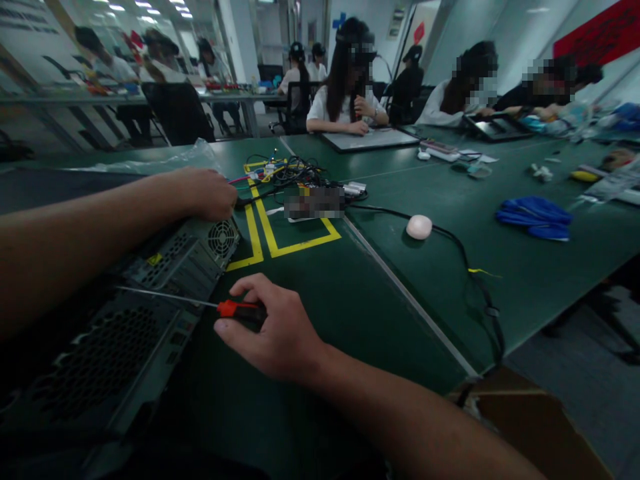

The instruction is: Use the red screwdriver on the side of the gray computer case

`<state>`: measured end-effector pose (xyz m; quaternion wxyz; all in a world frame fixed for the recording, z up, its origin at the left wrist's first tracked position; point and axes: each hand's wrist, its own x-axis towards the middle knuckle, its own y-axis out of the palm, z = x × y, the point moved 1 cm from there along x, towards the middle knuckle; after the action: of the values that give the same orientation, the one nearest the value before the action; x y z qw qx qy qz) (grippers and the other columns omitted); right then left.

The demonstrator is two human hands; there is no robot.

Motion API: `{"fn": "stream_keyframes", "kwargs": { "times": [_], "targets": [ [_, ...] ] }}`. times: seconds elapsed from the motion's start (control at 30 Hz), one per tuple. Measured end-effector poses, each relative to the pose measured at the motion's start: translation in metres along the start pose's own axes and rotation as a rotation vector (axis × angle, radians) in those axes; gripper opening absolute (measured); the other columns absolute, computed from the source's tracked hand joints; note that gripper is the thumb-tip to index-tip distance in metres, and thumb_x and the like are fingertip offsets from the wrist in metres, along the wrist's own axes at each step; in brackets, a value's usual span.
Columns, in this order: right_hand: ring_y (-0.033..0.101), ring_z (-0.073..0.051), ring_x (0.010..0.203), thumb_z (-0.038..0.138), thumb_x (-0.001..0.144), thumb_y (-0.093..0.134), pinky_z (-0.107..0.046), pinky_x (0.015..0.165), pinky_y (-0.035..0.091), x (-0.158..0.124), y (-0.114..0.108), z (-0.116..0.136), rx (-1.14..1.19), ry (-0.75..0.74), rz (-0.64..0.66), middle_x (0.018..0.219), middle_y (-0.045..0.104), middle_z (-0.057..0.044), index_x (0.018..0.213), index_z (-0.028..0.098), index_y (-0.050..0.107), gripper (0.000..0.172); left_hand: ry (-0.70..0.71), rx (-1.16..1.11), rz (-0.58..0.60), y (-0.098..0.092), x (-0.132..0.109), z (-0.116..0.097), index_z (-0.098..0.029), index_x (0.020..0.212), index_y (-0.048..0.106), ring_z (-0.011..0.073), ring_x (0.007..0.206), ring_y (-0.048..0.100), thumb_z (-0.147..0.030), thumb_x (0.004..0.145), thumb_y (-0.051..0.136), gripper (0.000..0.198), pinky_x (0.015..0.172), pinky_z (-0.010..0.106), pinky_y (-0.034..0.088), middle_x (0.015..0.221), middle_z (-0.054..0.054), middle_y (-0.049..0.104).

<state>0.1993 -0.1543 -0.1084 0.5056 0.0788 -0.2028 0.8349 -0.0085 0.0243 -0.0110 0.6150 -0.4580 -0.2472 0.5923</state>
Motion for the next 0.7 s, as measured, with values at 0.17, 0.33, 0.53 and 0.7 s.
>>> {"fn": "stream_keyframes", "kwargs": {
  "times": [0.17,0.33,0.53,0.7],
  "targets": [
    [0.063,-0.014,0.07,0.025,0.093,0.078,-0.028,0.066,0.049,0.002,-0.002,0.002,0.0,-0.009,0.027,0.081,0.068,0.003,0.098,0.022,0.067,0.012,-0.022,-0.027,-0.024,0.004,0.004,0.002,-0.021,0.138,0.083,0.0403,0.127,0.073,-0.039,0.09,0.062,0.055,0.106,0.051,0.059,0.125,0.019,0.085],
    [0.063,-0.014,0.07,0.024,0.093,0.078,-0.028,0.067,0.048,0.002,-0.003,0.002,-0.013,-0.027,0.018,0.082,0.068,0.003,0.098,0.022,0.069,0.011,-0.027,0.031,-0.005,-0.002,-0.004,-0.004,-0.023,0.14,0.082,0.0412,0.129,0.074,-0.033,0.094,0.057,0.053,0.107,0.053,0.059,0.128,0.019,0.084],
    [0.063,-0.014,0.07,0.024,0.093,0.079,-0.027,0.067,0.049,0.001,-0.002,0.003,-0.007,-0.006,0.025,0.082,0.069,0.003,0.099,0.022,0.069,0.012,-0.048,0.038,-0.018,-0.005,-0.008,-0.005,-0.017,0.145,0.078,0.0412,0.13,0.073,-0.034,0.095,0.057,0.056,0.106,0.052,0.06,0.131,0.021,0.082],
    [0.064,-0.014,0.071,0.025,0.093,0.08,-0.028,0.067,0.049,0.002,-0.002,0.001,-0.002,-0.017,0.018,0.082,0.069,0.003,0.099,0.022,0.069,0.013,-0.04,0.018,-0.006,-0.005,-0.008,-0.004,-0.024,0.134,0.084,0.0391,0.128,0.072,-0.038,0.093,0.059,0.05,0.105,0.05,0.06,0.125,0.018,0.084]
  ]
}}
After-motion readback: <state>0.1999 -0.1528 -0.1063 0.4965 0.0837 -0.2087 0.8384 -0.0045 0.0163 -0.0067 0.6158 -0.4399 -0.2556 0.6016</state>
